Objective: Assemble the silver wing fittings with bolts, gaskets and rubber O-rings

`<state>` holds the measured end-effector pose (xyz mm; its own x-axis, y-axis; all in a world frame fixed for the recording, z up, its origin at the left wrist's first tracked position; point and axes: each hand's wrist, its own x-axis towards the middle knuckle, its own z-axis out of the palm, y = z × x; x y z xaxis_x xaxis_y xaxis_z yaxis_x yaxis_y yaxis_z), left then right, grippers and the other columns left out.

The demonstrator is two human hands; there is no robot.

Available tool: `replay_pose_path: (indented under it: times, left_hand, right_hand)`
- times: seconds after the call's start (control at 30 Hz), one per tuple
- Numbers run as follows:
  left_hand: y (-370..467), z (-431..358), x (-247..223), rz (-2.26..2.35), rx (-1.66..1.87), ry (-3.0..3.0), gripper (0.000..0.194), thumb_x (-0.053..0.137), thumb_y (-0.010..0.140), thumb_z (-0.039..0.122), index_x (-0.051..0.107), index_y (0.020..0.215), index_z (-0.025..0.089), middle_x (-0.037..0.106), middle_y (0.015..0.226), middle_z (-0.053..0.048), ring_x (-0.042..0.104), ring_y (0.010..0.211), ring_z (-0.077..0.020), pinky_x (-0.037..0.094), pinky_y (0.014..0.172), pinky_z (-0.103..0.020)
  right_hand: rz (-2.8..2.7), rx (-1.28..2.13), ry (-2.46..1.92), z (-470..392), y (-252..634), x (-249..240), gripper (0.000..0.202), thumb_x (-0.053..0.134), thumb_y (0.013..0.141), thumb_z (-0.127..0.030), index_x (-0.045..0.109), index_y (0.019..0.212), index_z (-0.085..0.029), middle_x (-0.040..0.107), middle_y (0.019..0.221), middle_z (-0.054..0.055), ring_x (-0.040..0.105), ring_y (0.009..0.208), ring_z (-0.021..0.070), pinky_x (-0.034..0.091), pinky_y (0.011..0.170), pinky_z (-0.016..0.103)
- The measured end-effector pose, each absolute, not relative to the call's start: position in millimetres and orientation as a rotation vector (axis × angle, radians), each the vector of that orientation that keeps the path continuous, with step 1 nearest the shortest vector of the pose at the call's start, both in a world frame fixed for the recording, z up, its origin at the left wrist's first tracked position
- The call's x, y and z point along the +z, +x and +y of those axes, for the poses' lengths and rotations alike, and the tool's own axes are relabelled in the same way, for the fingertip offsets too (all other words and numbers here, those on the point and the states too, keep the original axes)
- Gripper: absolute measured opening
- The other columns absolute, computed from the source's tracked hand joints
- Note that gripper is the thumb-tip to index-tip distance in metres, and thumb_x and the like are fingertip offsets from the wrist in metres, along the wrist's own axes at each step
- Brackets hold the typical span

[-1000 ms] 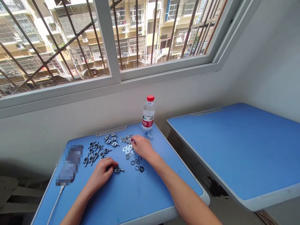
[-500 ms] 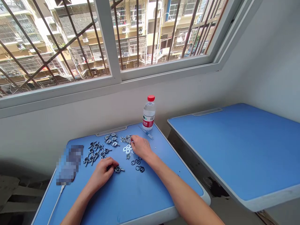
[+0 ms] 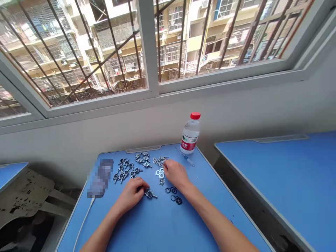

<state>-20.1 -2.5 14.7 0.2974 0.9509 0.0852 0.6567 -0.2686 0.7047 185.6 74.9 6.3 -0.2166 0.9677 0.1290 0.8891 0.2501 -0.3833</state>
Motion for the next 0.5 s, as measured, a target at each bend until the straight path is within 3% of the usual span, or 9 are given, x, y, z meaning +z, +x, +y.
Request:
replay_pose_path:
  times: [0.17, 0.3, 0.4, 0.5]
  left_hand:
    - [-20.7, -1.9, 15.5, 1.483, 0.821, 1.97, 0.032, 0.046, 0.076, 0.005, 0.073, 0.087, 0.018, 0.068, 0.089, -0.005, 0.062, 0.081, -0.0172, 0.047, 0.075, -0.027]
    - [-21.2, -0.9, 17.5, 1.336, 1.016, 1.78, 0.024, 0.051, 0.087, 0.024, 0.07, 0.098, 0.017, 0.067, 0.094, -0.007, 0.061, 0.085, -0.0189, 0.047, 0.075, -0.029]
    - [-22.0, 1.7, 17.3, 1.076, 0.999, 1.458, 0.036, 0.061, 0.085, 0.044, 0.069, 0.105, 0.016, 0.069, 0.09, -0.007, 0.061, 0.078, -0.0175, 0.048, 0.073, -0.029]
    - [-21.9, 1.9, 17.5, 0.917, 0.944, 1.195, 0.049, 0.074, 0.073, 0.055, 0.072, 0.099, 0.014, 0.067, 0.079, -0.004, 0.061, 0.07, -0.0152, 0.048, 0.074, -0.029]
  right_hand:
    - [-2.164, 0.328, -1.601, 75.6, 194.6, 9.3, 0.018, 0.049, 0.089, -0.018, 0.066, 0.083, -0.017, 0.07, 0.086, 0.008, 0.065, 0.078, 0.022, 0.04, 0.064, 0.028]
    - [-2.158, 0.573, -1.13, 57.7, 188.9, 19.2, 0.019, 0.05, 0.091, -0.028, 0.063, 0.08, -0.019, 0.066, 0.075, 0.004, 0.059, 0.069, 0.0171, 0.043, 0.063, 0.026]
    - [-2.124, 0.732, -0.863, 40.6, 174.9, 22.0, 0.03, 0.047, 0.095, -0.036, 0.063, 0.077, -0.019, 0.063, 0.071, 0.003, 0.055, 0.064, 0.0152, 0.041, 0.059, 0.025]
    - [-2.137, 0.77, -0.764, 29.7, 164.5, 18.8, 0.034, 0.044, 0.098, -0.037, 0.063, 0.075, -0.019, 0.061, 0.07, 0.003, 0.055, 0.065, 0.0149, 0.042, 0.061, 0.025]
